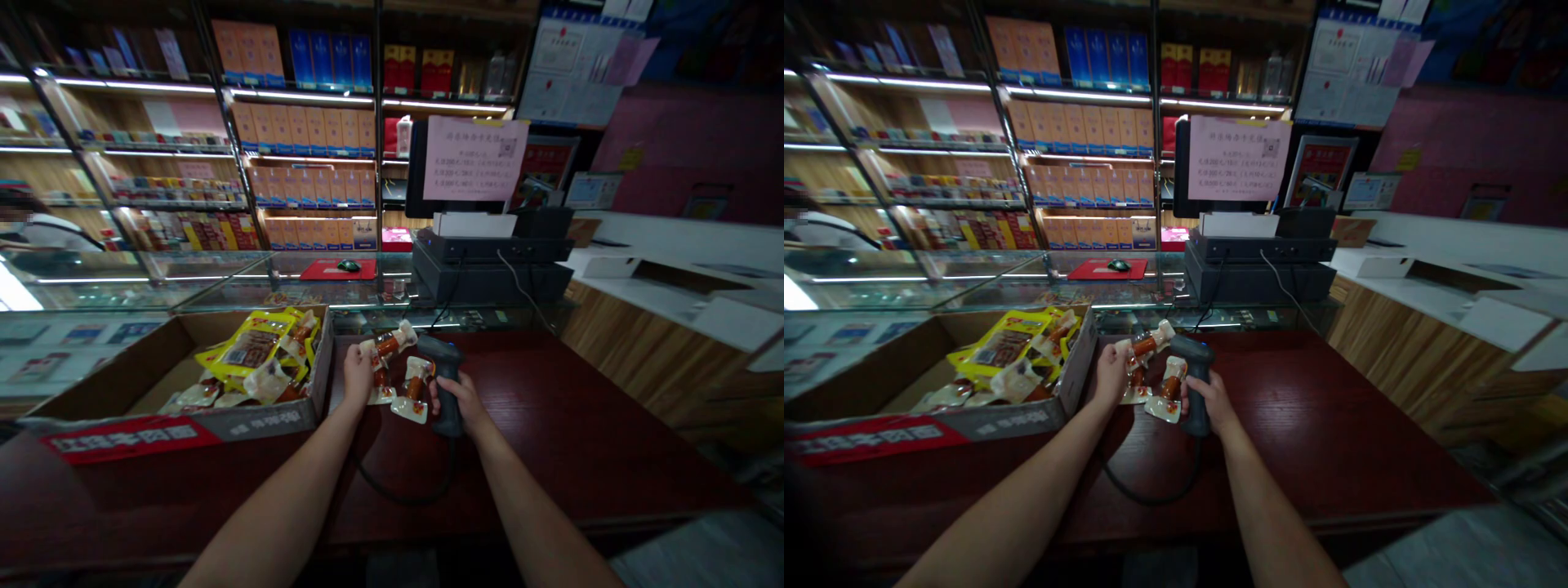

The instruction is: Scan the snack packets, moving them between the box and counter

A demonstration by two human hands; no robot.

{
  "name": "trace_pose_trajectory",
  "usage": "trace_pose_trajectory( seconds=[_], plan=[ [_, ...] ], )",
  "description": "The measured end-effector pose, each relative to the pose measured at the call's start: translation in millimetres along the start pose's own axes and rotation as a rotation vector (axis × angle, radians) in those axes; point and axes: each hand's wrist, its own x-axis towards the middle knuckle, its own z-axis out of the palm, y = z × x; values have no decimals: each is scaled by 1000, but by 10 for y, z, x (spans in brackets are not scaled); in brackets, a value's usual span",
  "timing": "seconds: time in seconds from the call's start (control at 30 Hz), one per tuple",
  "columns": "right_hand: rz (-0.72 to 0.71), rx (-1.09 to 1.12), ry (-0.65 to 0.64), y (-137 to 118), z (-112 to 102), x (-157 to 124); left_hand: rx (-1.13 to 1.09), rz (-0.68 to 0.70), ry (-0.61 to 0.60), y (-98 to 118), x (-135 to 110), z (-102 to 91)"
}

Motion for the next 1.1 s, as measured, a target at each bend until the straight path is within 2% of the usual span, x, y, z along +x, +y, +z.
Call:
trace_pose_trajectory(
  seconds=[0.1,0.17,0.37,0.6,0.9,1.0,1.1],
  plan=[
    [22,-14,-23,13,1,-9,-246,-89,9,-125,46,33],
    [35,-30,-27,24,-4,-8,-312,-110,16,-169,49,50],
    [13,-68,40,36,-40,28,-274,-91,84,-189,52,40],
    [-16,-76,104,27,-51,44,-290,-84,67,-173,34,38],
    [-3,-69,105,20,-44,42,-300,-93,77,-163,35,30],
    [4,-64,90,7,-3,19,-345,-101,91,-104,23,41],
    [8,-59,64,-20,95,-9,-409,-90,122,72,27,23]
  ],
)
